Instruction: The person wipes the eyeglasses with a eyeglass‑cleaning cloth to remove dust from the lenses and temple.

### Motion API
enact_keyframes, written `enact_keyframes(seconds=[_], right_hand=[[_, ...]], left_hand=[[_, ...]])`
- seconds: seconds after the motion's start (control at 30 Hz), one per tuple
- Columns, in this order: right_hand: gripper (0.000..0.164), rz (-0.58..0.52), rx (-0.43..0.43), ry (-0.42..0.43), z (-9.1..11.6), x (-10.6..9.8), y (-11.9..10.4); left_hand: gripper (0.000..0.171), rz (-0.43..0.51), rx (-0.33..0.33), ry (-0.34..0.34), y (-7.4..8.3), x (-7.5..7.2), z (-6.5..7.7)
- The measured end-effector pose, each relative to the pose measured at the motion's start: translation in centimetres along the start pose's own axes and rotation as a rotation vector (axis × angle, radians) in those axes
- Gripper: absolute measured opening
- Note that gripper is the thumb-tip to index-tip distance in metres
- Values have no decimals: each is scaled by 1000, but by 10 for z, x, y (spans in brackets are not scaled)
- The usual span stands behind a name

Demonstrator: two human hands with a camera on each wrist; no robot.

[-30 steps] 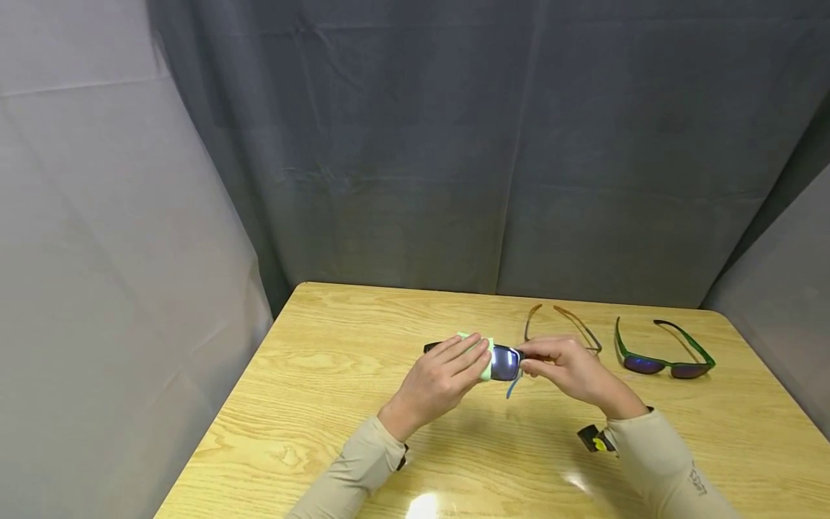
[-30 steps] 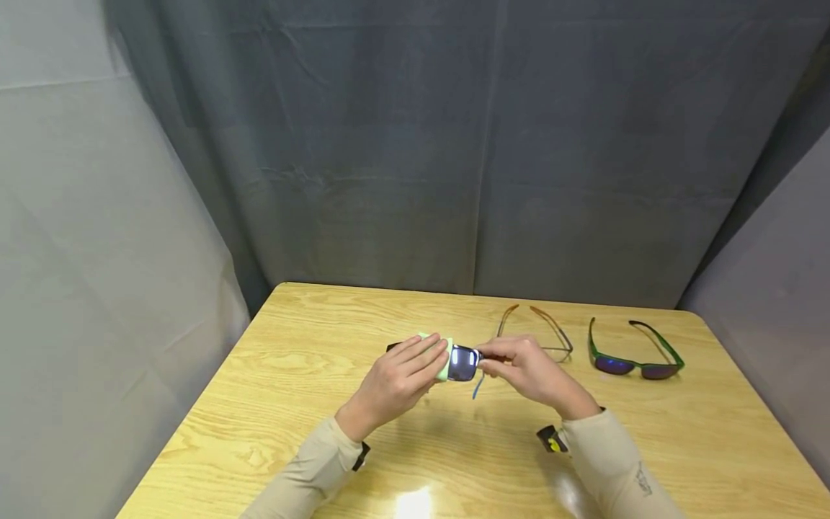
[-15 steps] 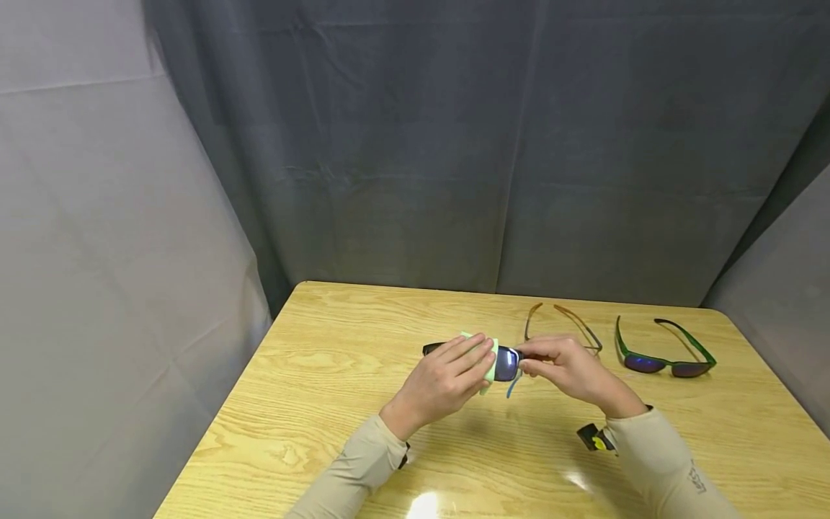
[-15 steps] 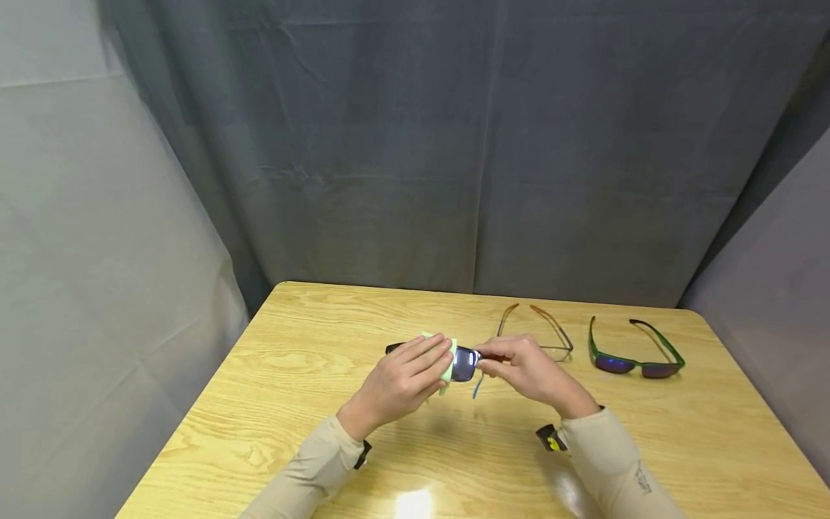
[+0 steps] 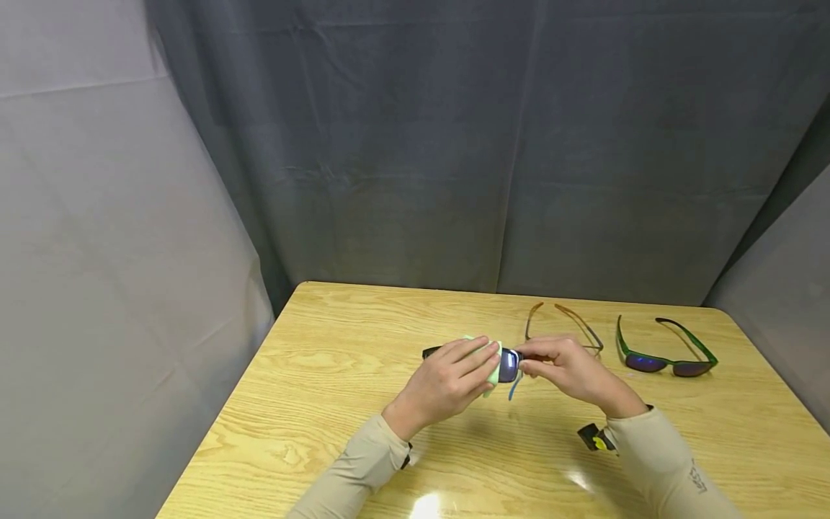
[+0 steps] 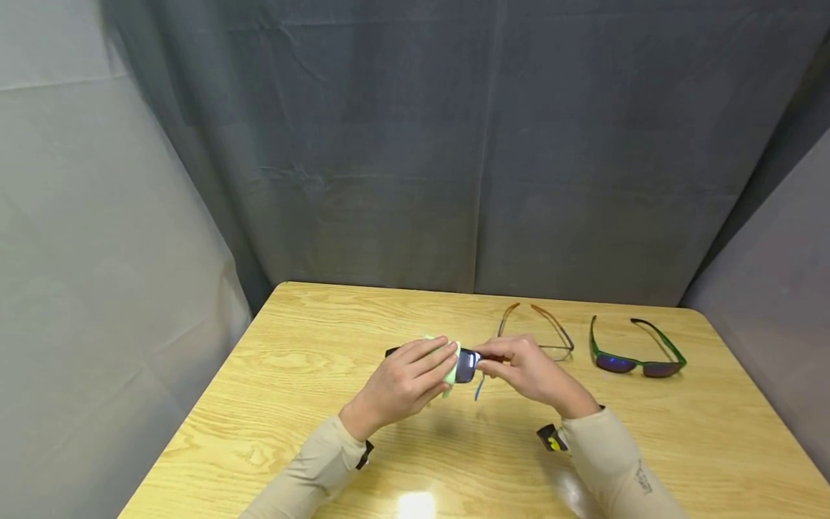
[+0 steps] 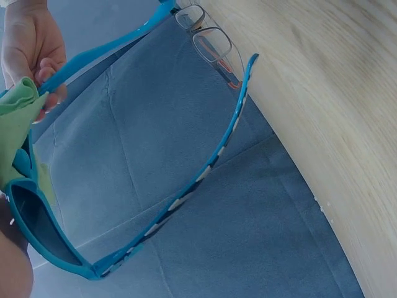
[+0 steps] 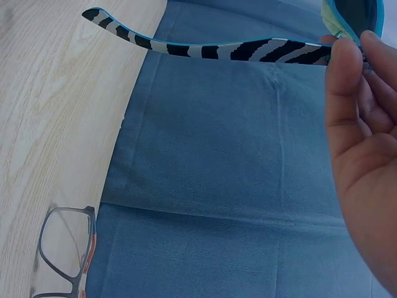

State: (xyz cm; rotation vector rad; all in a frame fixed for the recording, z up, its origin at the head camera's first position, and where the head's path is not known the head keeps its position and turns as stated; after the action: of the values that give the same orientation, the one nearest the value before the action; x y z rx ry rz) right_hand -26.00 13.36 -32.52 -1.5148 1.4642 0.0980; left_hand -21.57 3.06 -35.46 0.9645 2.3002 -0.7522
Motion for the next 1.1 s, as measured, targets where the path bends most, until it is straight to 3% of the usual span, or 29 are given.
enact_keyframes(seconds=[0.33, 0.7, 0.87, 1.1], right_hand=[[16, 16, 82, -17, 0, 1, 6], [16, 8, 91, -23, 0, 4, 9], [17, 1, 94, -43, 5, 8, 24], [16, -15, 80, -46, 0, 8, 10]], left_hand=[[37, -10, 23, 24, 4, -1, -2], [35, -7, 56, 55, 10, 0, -5], [32, -15, 60, 72, 11, 0, -5], [27, -38, 83, 84, 15, -2, -3]])
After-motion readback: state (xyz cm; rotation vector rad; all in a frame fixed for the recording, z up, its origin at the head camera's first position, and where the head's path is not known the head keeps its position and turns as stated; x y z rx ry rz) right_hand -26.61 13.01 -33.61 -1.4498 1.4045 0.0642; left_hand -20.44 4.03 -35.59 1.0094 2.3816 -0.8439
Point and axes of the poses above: each hand's wrist, its own z-axis away from the middle knuckle, its own x-axis out of the palm, y = z × x, the point moved 10 cm from there along -z, towards the middle knuckle, and after that the axes turned 7 degrees about -x, right-handed, at the moved point
